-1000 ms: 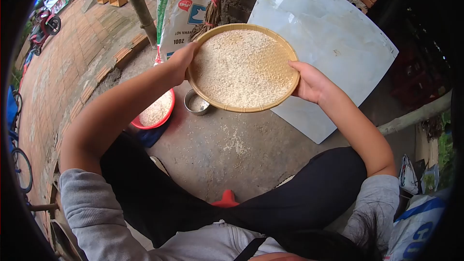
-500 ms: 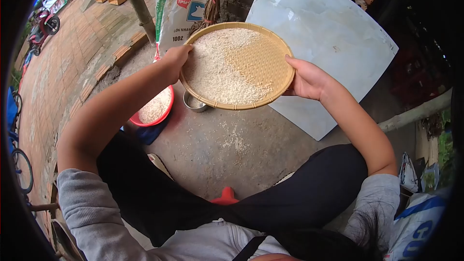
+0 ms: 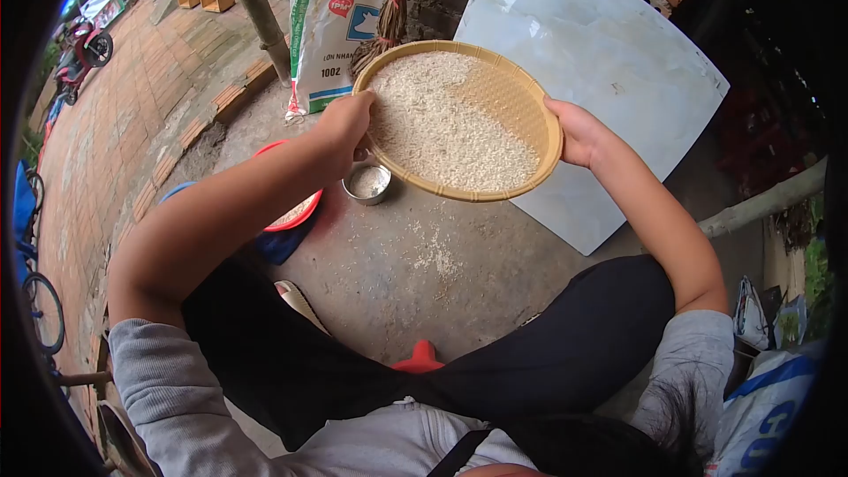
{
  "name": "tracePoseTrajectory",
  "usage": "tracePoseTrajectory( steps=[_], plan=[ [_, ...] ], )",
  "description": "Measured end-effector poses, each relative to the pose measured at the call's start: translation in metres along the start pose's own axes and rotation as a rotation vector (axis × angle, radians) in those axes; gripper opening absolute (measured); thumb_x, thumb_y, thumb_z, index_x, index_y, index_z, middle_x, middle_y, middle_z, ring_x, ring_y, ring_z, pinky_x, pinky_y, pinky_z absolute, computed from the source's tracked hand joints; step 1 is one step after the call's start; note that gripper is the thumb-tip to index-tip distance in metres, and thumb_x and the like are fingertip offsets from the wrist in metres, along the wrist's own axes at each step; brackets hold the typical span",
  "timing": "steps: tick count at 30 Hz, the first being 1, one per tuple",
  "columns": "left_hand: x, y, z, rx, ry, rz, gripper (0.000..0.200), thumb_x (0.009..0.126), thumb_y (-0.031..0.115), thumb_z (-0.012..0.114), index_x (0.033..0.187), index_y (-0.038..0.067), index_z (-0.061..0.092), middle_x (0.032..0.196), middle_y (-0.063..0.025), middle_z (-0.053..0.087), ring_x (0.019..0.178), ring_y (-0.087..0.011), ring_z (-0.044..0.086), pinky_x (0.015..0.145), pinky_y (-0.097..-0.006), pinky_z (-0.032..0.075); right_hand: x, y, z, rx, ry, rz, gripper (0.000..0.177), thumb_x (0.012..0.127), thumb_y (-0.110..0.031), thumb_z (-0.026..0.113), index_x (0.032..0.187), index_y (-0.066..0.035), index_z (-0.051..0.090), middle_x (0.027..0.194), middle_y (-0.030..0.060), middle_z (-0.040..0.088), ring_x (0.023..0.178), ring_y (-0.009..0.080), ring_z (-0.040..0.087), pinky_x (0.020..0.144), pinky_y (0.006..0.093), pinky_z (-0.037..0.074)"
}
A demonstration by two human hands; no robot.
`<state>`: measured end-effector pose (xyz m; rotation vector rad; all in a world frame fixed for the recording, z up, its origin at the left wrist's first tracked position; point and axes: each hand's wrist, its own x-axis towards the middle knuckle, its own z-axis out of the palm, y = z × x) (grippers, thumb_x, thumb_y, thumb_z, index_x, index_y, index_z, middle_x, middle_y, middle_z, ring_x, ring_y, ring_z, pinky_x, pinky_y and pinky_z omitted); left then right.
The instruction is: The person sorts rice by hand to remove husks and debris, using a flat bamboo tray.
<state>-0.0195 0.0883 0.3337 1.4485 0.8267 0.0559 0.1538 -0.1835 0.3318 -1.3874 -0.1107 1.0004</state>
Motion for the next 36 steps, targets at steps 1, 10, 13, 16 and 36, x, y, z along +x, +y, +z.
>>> tracePoseTrajectory(
  steps=[1, 10, 13, 16, 36],
  plan=[
    [-0.016, 0.001, 0.006, 0.016, -0.09, -0.033, 0.028, 0.094, 0.032, 0.047, 0.102, 0.007, 0.055, 0.075, -0.0051, 0.06, 0.056, -0.0143, 0.057, 0.044, -0.028, 0.035, -0.002, 0.003, -0.002, 0.008, -0.001, 0.001, 0.042, 0.102, -0.029, 0.027, 0.132, -0.003, 0.041, 0.126, 0.0141, 0.054, 0.111, 0.0234, 0.058, 0.093, 0.0396, 0.049],
    [0.012, 0.008, -0.018, -0.13, 0.026, -0.023, 0.027, 0.093, 0.032, 0.045, 0.097, 0.007, 0.053, 0.075, -0.0047, 0.054, 0.058, -0.0163, 0.057, 0.051, -0.0288, 0.044, -0.036, -0.009, 0.042, -0.172, 0.011, 0.075, 0.043, 0.102, -0.031, 0.026, 0.13, -0.003, 0.042, 0.123, 0.0122, 0.056, 0.108, 0.0225, 0.059, 0.092, 0.0404, 0.05],
    [-0.007, -0.006, -0.001, 0.06, -0.155, -0.104, 0.031, 0.093, 0.039, 0.045, 0.085, 0.009, 0.053, 0.066, -0.0021, 0.048, 0.047, -0.0133, 0.041, 0.044, -0.028, 0.032, -0.004, -0.001, -0.006, -0.046, -0.012, -0.003, 0.041, 0.102, -0.028, 0.026, 0.128, -0.002, 0.044, 0.121, 0.0132, 0.057, 0.106, 0.023, 0.06, 0.091, 0.0384, 0.051],
    [-0.017, -0.004, 0.006, 0.072, -0.233, -0.071, 0.03, 0.094, 0.037, 0.044, 0.079, 0.012, 0.051, 0.056, 0.0009, 0.04, 0.041, -0.0097, 0.032, 0.04, -0.0274, 0.023, -0.006, -0.002, -0.003, 0.027, 0.135, 0.038, 0.04, 0.102, -0.026, 0.026, 0.128, -0.002, 0.045, 0.12, 0.0131, 0.058, 0.106, 0.0221, 0.06, 0.091, 0.0376, 0.051],
    [0.051, -0.237, 0.02, 0.701, -0.594, -0.403, 0.048, 0.093, 0.044, 0.047, 0.077, 0.001, 0.064, 0.061, -0.0071, 0.059, 0.049, -0.0163, 0.052, 0.042, -0.0326, 0.043, 0.031, 0.179, -0.062, -0.992, 0.147, 0.588, 0.018, 0.085, -0.015, 0.055, 0.094, -0.004, 0.065, 0.078, 0.0114, 0.067, 0.066, 0.0216, 0.065, 0.056, 0.0336, 0.053]
  ],
)
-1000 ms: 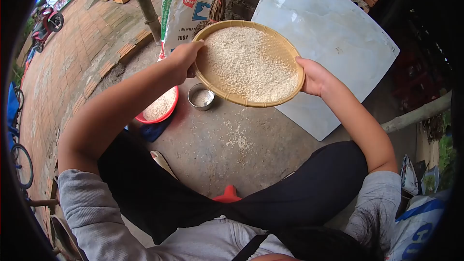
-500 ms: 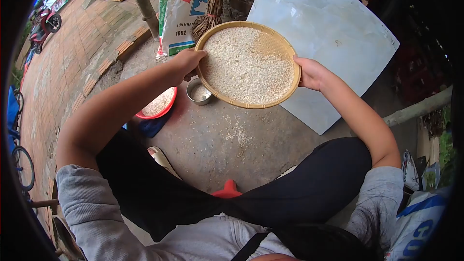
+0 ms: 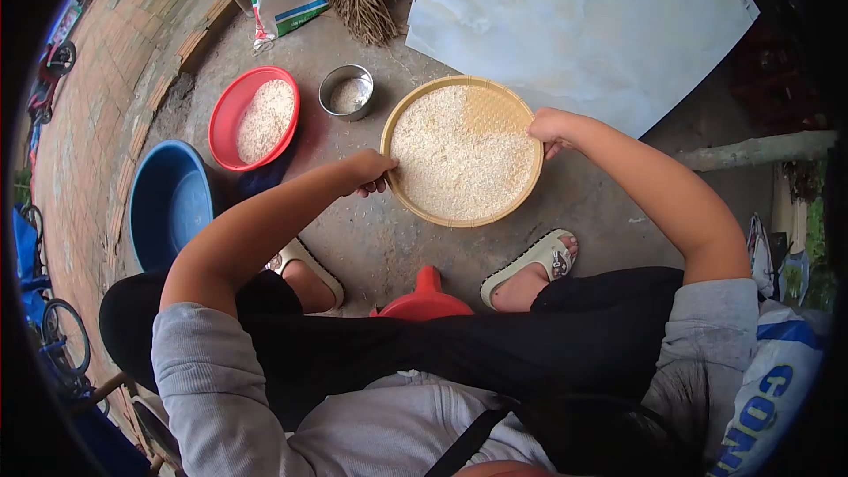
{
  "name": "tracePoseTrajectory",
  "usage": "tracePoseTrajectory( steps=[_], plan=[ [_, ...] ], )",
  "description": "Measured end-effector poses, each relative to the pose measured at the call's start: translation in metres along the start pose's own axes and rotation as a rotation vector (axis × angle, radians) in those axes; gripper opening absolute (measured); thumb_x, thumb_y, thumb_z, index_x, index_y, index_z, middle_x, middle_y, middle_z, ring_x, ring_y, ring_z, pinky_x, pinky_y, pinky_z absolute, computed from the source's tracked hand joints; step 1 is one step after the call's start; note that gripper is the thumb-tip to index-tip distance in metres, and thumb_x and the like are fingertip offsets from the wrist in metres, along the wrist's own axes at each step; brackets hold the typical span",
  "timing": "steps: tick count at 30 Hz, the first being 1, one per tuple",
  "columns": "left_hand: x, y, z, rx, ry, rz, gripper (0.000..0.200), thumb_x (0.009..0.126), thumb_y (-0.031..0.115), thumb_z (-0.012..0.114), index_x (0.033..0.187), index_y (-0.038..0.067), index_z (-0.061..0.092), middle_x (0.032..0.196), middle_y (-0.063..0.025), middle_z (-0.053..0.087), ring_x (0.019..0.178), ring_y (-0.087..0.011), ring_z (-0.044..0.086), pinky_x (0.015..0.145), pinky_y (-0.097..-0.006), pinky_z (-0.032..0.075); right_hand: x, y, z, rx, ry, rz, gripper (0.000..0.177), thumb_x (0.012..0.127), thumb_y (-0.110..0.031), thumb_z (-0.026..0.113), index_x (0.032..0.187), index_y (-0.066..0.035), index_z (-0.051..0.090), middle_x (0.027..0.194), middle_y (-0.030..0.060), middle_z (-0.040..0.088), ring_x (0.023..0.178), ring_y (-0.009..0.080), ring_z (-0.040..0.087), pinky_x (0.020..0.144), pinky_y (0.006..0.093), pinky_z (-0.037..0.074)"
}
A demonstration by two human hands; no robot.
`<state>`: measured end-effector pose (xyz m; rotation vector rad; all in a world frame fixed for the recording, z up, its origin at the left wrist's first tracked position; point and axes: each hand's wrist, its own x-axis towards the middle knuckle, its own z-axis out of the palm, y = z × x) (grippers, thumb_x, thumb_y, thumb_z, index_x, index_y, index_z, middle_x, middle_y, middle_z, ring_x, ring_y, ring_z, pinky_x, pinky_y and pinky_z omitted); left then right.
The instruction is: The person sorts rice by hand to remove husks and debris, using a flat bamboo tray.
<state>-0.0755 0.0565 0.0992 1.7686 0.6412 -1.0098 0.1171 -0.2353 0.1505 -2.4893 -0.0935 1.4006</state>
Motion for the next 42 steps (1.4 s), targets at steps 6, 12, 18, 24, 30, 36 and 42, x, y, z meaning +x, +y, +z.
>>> tracePoseTrajectory(
  steps=[6, 12, 18, 24, 30, 36, 42],
  plan=[
    [0.07, -0.065, 0.04, 0.026, 0.298, -0.052, 0.049, 0.091, 0.043, 0.049, 0.075, 0.0, 0.062, 0.062, -0.0083, 0.06, 0.051, -0.0208, 0.057, 0.047, -0.0353, 0.048, 0.09, 0.015, 0.077, -0.018, 0.138, -0.117, 0.022, 0.082, -0.01, 0.055, 0.099, -0.002, 0.066, 0.089, 0.0152, 0.069, 0.077, 0.0245, 0.068, 0.063, 0.0387, 0.055],
    [0.107, -0.095, 0.002, 0.359, 0.528, 0.053, 0.043, 0.089, 0.043, 0.051, 0.084, 0.002, 0.062, 0.067, -0.0115, 0.063, 0.056, -0.0264, 0.061, 0.056, -0.0391, 0.052, 0.115, -0.006, 0.124, -0.185, 0.551, -0.14, 0.024, 0.083, -0.012, 0.056, 0.106, -0.004, 0.061, 0.109, 0.0188, 0.063, 0.101, 0.032, 0.062, 0.085, 0.0428, 0.051],
    [0.073, -0.056, -0.016, 0.8, 0.85, 0.598, 0.033, 0.082, 0.025, 0.062, 0.11, 0.008, 0.056, 0.104, -0.0104, 0.061, 0.097, -0.0305, 0.059, 0.08, -0.0419, 0.051, 0.107, -0.021, 0.124, -0.336, 0.804, -0.32, 0.021, 0.084, -0.013, 0.056, 0.104, -0.007, 0.055, 0.108, 0.0138, 0.057, 0.101, 0.0322, 0.059, 0.082, 0.0429, 0.051],
    [0.1, -0.027, 0.018, 0.683, 0.61, 0.829, 0.028, 0.076, 0.013, 0.066, 0.104, 0.009, 0.061, 0.108, -0.0088, 0.059, 0.106, -0.0281, 0.054, 0.09, -0.0385, 0.046, 0.096, -0.033, 0.155, -0.161, 0.915, -0.361, 0.017, 0.084, -0.015, 0.055, 0.098, -0.005, 0.057, 0.104, 0.014, 0.055, 0.098, 0.0321, 0.058, 0.08, 0.0441, 0.05],
    [0.131, -0.046, 0.056, 0.338, 0.824, 0.821, 0.009, 0.073, 0.009, 0.068, 0.08, 0.003, 0.069, 0.079, -0.0099, 0.066, 0.072, -0.0263, 0.064, 0.069, -0.0356, 0.051, 0.098, -0.048, 0.194, 0.444, 0.804, -0.121, 0.017, 0.083, -0.017, 0.053, 0.084, -0.002, 0.061, 0.089, 0.0183, 0.063, 0.083, 0.0343, 0.063, 0.077, 0.0423, 0.049],
    [0.106, 0.012, 0.024, -0.183, 0.227, 0.701, 0.018, 0.077, 0.012, 0.072, 0.092, 0.001, 0.07, 0.084, -0.0087, 0.07, 0.076, -0.0162, 0.065, 0.069, -0.0292, 0.051, 0.126, -0.048, 0.196, 1.468, 0.061, -0.178, 0.038, 0.096, -0.031, 0.039, 0.092, 0.003, 0.054, 0.076, 0.0132, 0.06, 0.07, 0.0265, 0.063, 0.067, 0.0375, 0.054],
    [0.105, 0.017, 0.018, 0.252, 0.694, 0.783, 0.022, 0.077, 0.016, 0.07, 0.096, 0.005, 0.069, 0.089, -0.011, 0.069, 0.079, -0.0242, 0.066, 0.073, -0.0329, 0.051, 0.147, -0.036, 0.182, 1.798, 0.022, -0.073, 0.026, 0.093, -0.02, 0.04, 0.085, 0.001, 0.054, 0.074, 0.0111, 0.058, 0.067, 0.0224, 0.059, 0.062, 0.0351, 0.051]
  ],
)
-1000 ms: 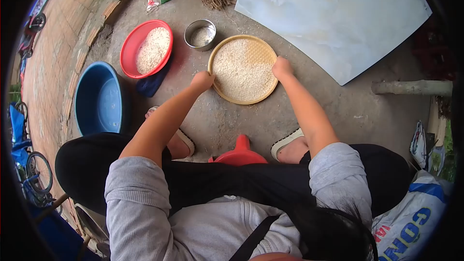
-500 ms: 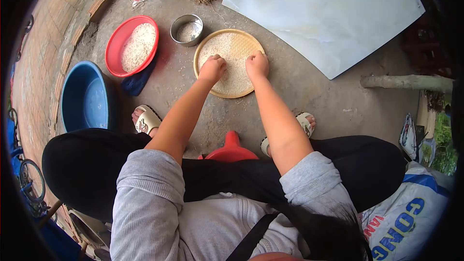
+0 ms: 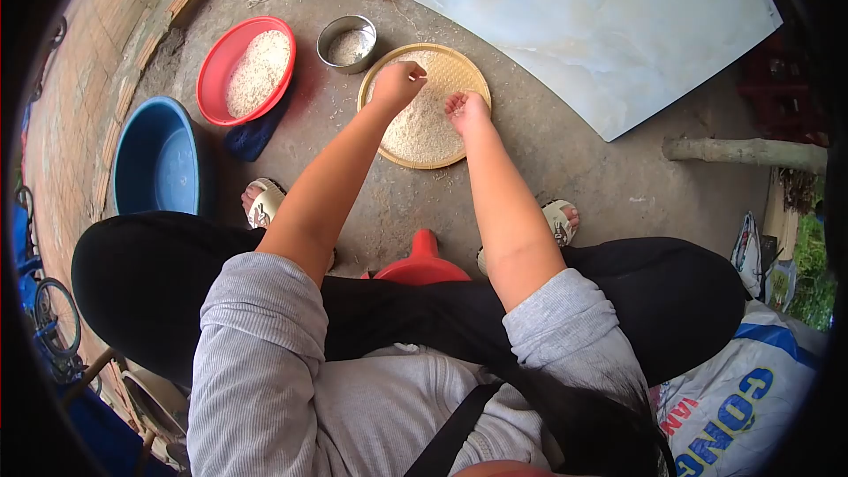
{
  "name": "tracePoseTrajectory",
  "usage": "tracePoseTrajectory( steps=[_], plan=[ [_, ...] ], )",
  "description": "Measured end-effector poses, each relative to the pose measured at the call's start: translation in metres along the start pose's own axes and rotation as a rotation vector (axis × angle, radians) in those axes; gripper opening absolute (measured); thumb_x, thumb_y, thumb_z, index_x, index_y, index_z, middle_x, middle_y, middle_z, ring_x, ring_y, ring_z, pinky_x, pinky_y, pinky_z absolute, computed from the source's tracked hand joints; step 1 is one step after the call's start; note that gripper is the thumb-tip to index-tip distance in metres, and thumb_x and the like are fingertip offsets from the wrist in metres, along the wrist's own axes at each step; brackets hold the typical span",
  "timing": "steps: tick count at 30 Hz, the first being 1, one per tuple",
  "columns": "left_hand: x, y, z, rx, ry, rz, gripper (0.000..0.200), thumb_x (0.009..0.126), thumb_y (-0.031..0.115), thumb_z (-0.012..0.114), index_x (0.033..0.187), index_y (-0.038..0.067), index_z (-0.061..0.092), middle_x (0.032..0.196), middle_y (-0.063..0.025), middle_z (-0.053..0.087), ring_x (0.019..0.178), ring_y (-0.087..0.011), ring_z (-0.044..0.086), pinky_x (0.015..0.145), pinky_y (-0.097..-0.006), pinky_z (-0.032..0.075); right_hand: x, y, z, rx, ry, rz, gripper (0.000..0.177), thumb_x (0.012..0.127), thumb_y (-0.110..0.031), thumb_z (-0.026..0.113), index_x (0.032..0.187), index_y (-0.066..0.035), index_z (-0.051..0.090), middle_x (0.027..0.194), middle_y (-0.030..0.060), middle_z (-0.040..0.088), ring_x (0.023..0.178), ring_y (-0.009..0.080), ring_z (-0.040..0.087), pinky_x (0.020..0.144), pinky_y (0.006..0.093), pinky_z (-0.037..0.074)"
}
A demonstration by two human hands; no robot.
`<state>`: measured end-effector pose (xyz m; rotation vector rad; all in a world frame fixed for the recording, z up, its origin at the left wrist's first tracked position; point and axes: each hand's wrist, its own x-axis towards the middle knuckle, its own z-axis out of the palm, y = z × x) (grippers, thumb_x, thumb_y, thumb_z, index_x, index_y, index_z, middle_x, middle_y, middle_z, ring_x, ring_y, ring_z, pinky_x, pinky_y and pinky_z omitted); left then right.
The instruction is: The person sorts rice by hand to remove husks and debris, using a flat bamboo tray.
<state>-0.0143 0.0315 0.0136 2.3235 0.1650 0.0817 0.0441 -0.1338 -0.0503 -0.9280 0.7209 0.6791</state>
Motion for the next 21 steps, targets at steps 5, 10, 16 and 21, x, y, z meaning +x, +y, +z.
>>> tracePoseTrajectory(
  steps=[5, 10, 16, 21],
  plan=[
    [-0.014, -0.011, 0.028, 0.093, -0.003, 0.105, 0.032, 0.073, 0.012, 0.069, 0.104, 0.006, 0.066, 0.109, -0.0138, 0.063, 0.098, -0.0284, 0.061, 0.086, -0.0376, 0.049, -0.025, -0.008, 0.0, -0.201, 0.233, -0.239, 0.024, 0.088, -0.016, 0.042, 0.078, 0.001, 0.056, 0.067, 0.0121, 0.059, 0.054, 0.0205, 0.058, 0.051, 0.0323, 0.049],
    [-0.018, 0.0, 0.06, 0.22, -0.085, 0.163, 0.024, 0.073, 0.008, 0.064, 0.096, 0.009, 0.071, 0.105, -0.0101, 0.064, 0.098, -0.0274, 0.061, 0.085, -0.0352, 0.05, -0.029, -0.006, -0.014, -0.336, 0.205, -0.362, 0.026, 0.089, -0.018, 0.044, 0.081, 0.003, 0.057, 0.074, 0.0145, 0.062, 0.061, 0.0226, 0.062, 0.057, 0.0349, 0.053],
    [0.0, 0.017, 0.045, -0.676, -0.248, -0.37, 0.019, 0.074, 0.012, 0.067, 0.091, 0.005, 0.071, 0.1, -0.0094, 0.066, 0.083, -0.0231, 0.065, 0.078, -0.0334, 0.05, -0.025, 0.001, -0.001, -0.251, 0.119, -0.309, 0.04, 0.097, -0.026, 0.04, 0.088, 0.007, 0.06, 0.082, 0.0158, 0.065, 0.065, 0.0232, 0.064, 0.059, 0.0332, 0.054],
    [0.001, 0.039, 0.017, 0.209, -0.087, 0.161, 0.026, 0.083, 0.024, 0.062, 0.101, 0.006, 0.068, 0.112, -0.0084, 0.063, 0.104, -0.0272, 0.058, 0.087, -0.0362, 0.048, -0.009, 0.011, 0.02, 0.203, -0.007, 0.009, 0.034, 0.095, -0.024, 0.041, 0.088, 0.004, 0.059, 0.075, 0.0111, 0.061, 0.058, 0.0207, 0.058, 0.053, 0.0319, 0.05]
  ],
)
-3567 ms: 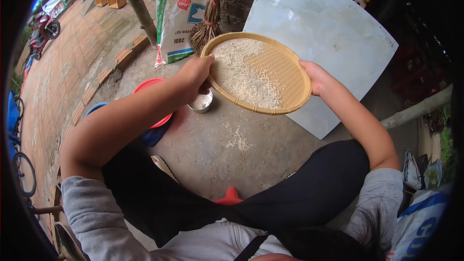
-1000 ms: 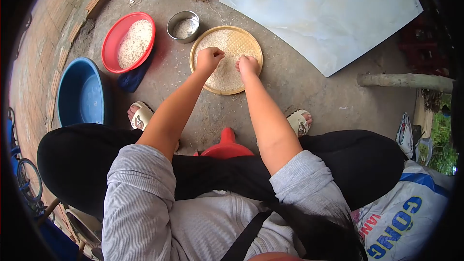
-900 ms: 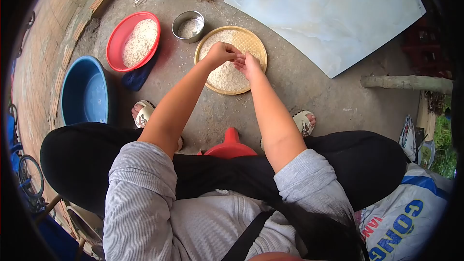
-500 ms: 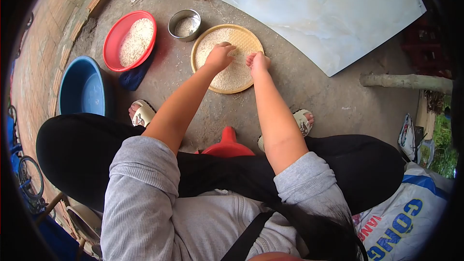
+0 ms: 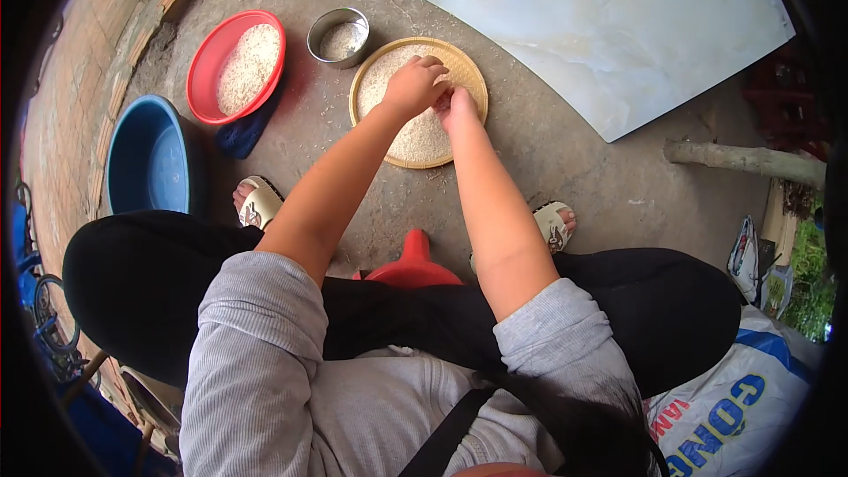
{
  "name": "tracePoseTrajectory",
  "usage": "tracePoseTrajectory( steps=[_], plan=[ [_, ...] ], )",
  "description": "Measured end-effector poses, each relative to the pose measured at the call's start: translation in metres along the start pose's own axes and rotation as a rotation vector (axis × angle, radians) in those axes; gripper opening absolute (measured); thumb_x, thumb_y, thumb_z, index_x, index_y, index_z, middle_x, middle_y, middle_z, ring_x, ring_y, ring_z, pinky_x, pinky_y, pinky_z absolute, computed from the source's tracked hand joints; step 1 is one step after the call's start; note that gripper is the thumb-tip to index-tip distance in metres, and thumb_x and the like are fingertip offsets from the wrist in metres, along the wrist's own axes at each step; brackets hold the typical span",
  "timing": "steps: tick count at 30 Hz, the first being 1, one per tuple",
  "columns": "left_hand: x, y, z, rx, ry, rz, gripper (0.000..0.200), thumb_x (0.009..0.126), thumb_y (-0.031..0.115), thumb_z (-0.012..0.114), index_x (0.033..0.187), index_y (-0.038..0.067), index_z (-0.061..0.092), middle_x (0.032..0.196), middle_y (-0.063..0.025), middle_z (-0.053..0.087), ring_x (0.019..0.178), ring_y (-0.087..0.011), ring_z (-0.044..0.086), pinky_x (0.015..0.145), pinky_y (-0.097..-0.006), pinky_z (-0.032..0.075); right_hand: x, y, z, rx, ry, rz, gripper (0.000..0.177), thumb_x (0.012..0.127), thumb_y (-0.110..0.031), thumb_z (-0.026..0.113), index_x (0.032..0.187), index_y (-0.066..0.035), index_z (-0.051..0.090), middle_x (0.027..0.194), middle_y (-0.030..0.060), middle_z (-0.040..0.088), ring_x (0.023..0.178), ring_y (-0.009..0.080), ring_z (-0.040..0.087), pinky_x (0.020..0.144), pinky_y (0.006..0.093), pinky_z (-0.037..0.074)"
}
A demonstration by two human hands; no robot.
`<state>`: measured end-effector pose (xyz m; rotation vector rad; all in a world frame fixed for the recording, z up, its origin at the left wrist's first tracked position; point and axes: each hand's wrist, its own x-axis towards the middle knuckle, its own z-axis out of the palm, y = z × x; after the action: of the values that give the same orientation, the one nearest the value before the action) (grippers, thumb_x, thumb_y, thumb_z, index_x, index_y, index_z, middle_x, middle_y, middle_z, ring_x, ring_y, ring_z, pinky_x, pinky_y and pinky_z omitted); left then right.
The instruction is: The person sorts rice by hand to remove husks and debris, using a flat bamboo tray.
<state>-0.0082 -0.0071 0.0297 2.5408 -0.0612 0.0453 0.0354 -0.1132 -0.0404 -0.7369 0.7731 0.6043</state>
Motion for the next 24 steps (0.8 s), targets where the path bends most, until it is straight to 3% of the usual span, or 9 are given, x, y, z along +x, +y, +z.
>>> tracePoseTrajectory(
  steps=[2, 3, 8, 10, 14, 18, 20, 21, 24],
  plan=[
    [-0.01, -0.021, 0.009, 0.01, 0.223, -0.077, 0.031, 0.087, 0.027, 0.057, 0.11, 0.007, 0.064, 0.118, -0.0082, 0.06, 0.11, -0.0291, 0.053, 0.089, -0.0375, 0.047, -0.003, 0.007, 0.018, -0.234, 0.291, -0.153, 0.027, 0.088, -0.019, 0.044, 0.084, 0.003, 0.059, 0.072, 0.0104, 0.059, 0.056, 0.0196, 0.057, 0.051, 0.031, 0.048],
    [-0.022, -0.032, 0.011, 0.089, 0.088, -0.166, 0.04, 0.091, 0.028, 0.052, 0.126, 0.011, 0.053, 0.132, -0.008, 0.051, 0.122, -0.028, 0.046, 0.099, -0.0381, 0.041, -0.005, 0.009, 0.024, -0.222, 0.28, -0.194, 0.02, 0.087, -0.014, 0.043, 0.085, 0.0, 0.057, 0.08, 0.0128, 0.058, 0.062, 0.0184, 0.054, 0.056, 0.0337, 0.049],
    [-0.085, -0.074, 0.027, 0.387, 0.019, -0.118, 0.057, 0.095, 0.038, 0.041, 0.145, 0.017, 0.027, 0.152, -0.0039, 0.024, 0.141, -0.0244, 0.019, 0.115, -0.0411, 0.016, -0.019, 0.019, 0.098, -0.376, 0.359, -0.35, 0.017, 0.088, -0.013, 0.05, 0.084, 0.003, 0.057, 0.082, 0.0117, 0.059, 0.059, 0.0184, 0.055, 0.054, 0.032, 0.049],
    [-0.085, -0.072, 0.027, 0.394, 0.02, -0.094, 0.056, 0.095, 0.039, 0.04, 0.145, 0.016, 0.029, 0.152, -0.0053, 0.024, 0.141, -0.0262, 0.019, 0.115, -0.0406, 0.016, 0.005, 0.03, 0.123, -0.399, -0.053, -0.31, 0.013, 0.086, -0.002, 0.051, 0.085, 0.008, 0.059, 0.078, 0.0142, 0.062, 0.061, 0.0196, 0.061, 0.059, 0.0298, 0.053],
    [-0.085, -0.075, 0.025, 0.364, 0.0, -0.093, 0.056, 0.095, 0.039, 0.039, 0.145, 0.014, 0.029, 0.153, -0.0062, 0.023, 0.142, -0.0263, 0.016, 0.116, -0.04, 0.013, 0.028, 0.042, 0.165, -0.617, -0.354, -0.372, 0.012, 0.086, 0.003, 0.052, 0.092, 0.01, 0.06, 0.085, 0.0152, 0.065, 0.069, 0.0201, 0.066, 0.068, 0.0267, 0.055],
    [-0.086, -0.077, 0.028, 0.349, 0.007, -0.109, 0.057, 0.095, 0.039, 0.039, 0.145, 0.013, 0.028, 0.152, -0.0063, 0.023, 0.142, -0.0263, 0.015, 0.116, -0.0406, 0.011, 0.027, 0.041, 0.198, -1.353, -0.601, -0.615, 0.02, 0.085, 0.0, 0.054, 0.1, 0.001, 0.067, 0.096, 0.016, 0.069, 0.091, 0.0221, 0.067, 0.076, 0.0319, 0.054],
    [-0.086, -0.075, 0.027, 0.346, -0.02, -0.138, 0.059, 0.095, 0.039, 0.038, 0.147, 0.016, 0.023, 0.154, -0.0046, 0.019, 0.143, -0.0254, 0.013, 0.116, -0.0406, 0.009, 0.03, 0.046, 0.211, -1.888, -0.836, -0.948, 0.022, 0.086, -0.005, 0.055, 0.099, -0.009, 0.072, 0.097, 0.0093, 0.07, 0.099, 0.0254, 0.066, 0.079, 0.0352, 0.052],
    [-0.085, -0.076, 0.028, 0.353, -0.034, -0.142, 0.059, 0.095, 0.039, 0.037, 0.147, 0.016, 0.023, 0.154, -0.0043, 0.018, 0.143, -0.0253, 0.012, 0.116, -0.0405, 0.009, 0.034, 0.049, 0.218, -2.076, -0.863, -0.88, 0.027, 0.09, -0.017, 0.051, 0.111, -0.018, 0.068, 0.112, 0.0051, 0.066, 0.113, 0.0268, 0.058, 0.097, 0.043, 0.042],
    [-0.085, -0.077, 0.028, 0.345, -0.005, -0.155, 0.058, 0.095, 0.038, 0.038, 0.146, 0.014, 0.024, 0.153, -0.0056, 0.021, 0.143, -0.0258, 0.014, 0.116, -0.0403, 0.011, 0.035, 0.056, 0.209, -2.413, -0.773, -0.886, 0.036, 0.092, -0.026, 0.046, 0.126, -0.02, 0.057, 0.126, 0.0058, 0.058, 0.126, 0.0235, 0.046, 0.11, 0.0507, 0.024]
  ],
)
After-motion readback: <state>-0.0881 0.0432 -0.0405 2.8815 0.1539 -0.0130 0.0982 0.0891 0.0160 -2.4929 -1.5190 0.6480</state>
